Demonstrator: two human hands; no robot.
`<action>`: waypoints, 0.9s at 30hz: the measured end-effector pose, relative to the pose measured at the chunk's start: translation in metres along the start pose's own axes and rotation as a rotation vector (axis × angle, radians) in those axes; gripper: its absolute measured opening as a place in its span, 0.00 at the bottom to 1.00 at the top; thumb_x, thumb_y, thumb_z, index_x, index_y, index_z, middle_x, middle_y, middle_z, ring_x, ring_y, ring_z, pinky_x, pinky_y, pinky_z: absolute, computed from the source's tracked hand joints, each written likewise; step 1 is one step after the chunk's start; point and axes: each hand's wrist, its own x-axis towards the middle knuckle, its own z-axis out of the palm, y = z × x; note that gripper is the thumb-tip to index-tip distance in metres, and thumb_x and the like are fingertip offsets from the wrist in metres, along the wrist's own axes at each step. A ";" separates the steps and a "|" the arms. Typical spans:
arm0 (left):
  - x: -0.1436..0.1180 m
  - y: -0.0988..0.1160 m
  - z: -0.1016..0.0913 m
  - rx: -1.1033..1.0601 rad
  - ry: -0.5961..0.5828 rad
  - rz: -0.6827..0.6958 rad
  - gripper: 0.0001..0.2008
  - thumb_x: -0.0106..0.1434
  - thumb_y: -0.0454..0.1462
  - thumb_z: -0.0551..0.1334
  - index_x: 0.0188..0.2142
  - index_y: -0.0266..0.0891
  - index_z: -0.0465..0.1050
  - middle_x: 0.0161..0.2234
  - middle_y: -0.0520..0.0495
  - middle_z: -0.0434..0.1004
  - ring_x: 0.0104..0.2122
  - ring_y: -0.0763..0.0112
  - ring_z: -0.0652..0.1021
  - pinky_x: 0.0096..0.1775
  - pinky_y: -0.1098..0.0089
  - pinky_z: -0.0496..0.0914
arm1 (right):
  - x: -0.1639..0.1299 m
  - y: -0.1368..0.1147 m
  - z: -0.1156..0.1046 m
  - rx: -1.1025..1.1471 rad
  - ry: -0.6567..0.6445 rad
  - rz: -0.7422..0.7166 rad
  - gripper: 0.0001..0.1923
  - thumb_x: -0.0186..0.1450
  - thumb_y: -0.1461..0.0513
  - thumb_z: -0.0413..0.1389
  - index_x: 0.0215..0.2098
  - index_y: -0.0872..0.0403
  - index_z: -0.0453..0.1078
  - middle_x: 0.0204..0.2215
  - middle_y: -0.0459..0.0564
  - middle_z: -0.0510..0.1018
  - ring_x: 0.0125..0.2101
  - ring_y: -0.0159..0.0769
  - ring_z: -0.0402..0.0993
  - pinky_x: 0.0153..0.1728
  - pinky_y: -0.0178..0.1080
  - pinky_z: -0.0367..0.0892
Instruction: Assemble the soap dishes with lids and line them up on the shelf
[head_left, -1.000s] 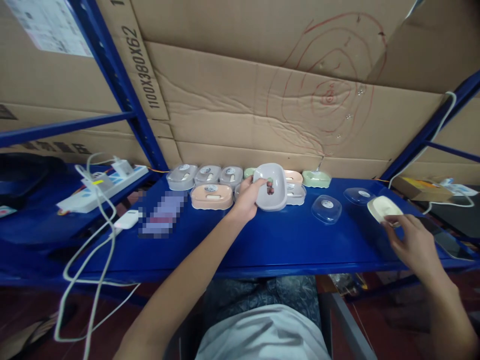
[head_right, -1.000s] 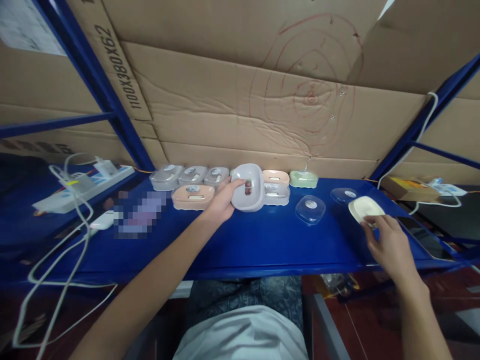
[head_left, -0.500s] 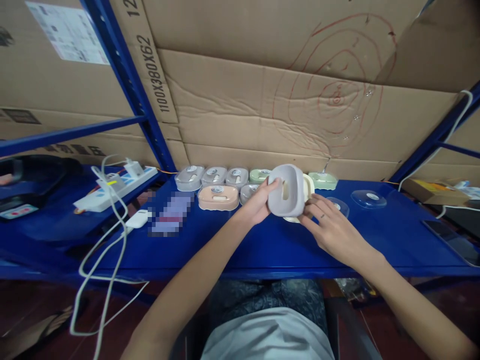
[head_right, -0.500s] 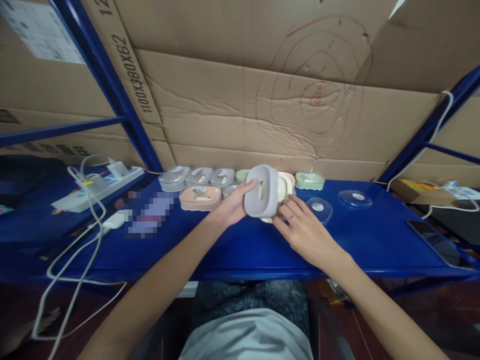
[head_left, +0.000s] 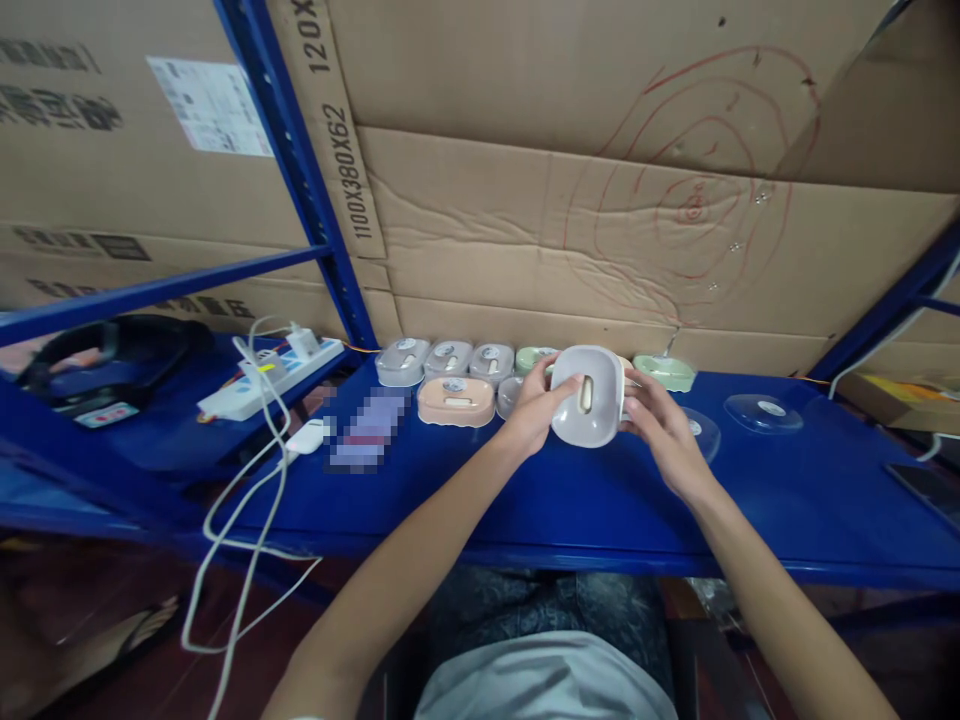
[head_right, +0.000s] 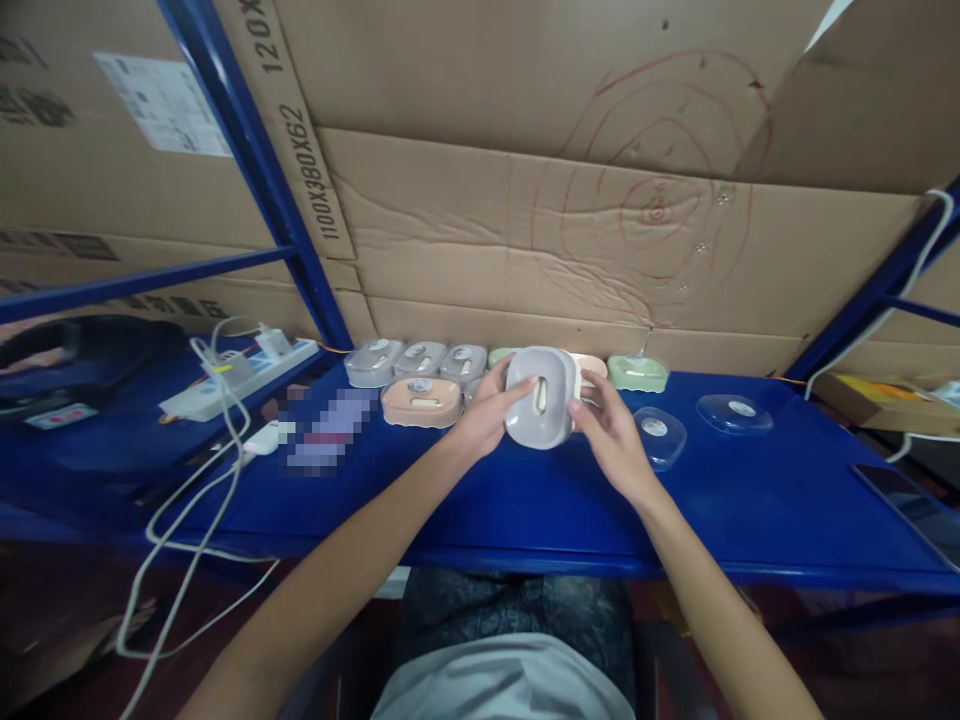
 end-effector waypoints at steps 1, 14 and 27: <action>0.000 0.000 0.000 0.011 -0.017 0.004 0.25 0.56 0.41 0.81 0.50 0.40 0.78 0.46 0.43 0.83 0.46 0.61 0.82 0.51 0.63 0.74 | 0.005 0.002 0.005 0.009 0.019 0.024 0.34 0.70 0.43 0.65 0.67 0.45 0.65 0.58 0.58 0.80 0.53 0.49 0.82 0.48 0.51 0.83; -0.004 0.006 0.002 0.093 -0.016 -0.008 0.18 0.62 0.42 0.77 0.49 0.42 0.81 0.47 0.42 0.84 0.46 0.59 0.82 0.50 0.61 0.75 | 0.013 0.007 0.025 -0.238 0.166 -0.050 0.30 0.72 0.45 0.60 0.65 0.52 0.71 0.49 0.58 0.86 0.40 0.47 0.85 0.40 0.49 0.81; -0.004 0.004 -0.002 0.090 -0.107 -0.097 0.19 0.60 0.43 0.79 0.48 0.41 0.82 0.45 0.42 0.85 0.40 0.62 0.82 0.44 0.63 0.75 | 0.015 0.007 0.023 -0.073 0.193 0.015 0.29 0.65 0.41 0.66 0.52 0.53 0.76 0.43 0.56 0.87 0.38 0.47 0.85 0.39 0.46 0.79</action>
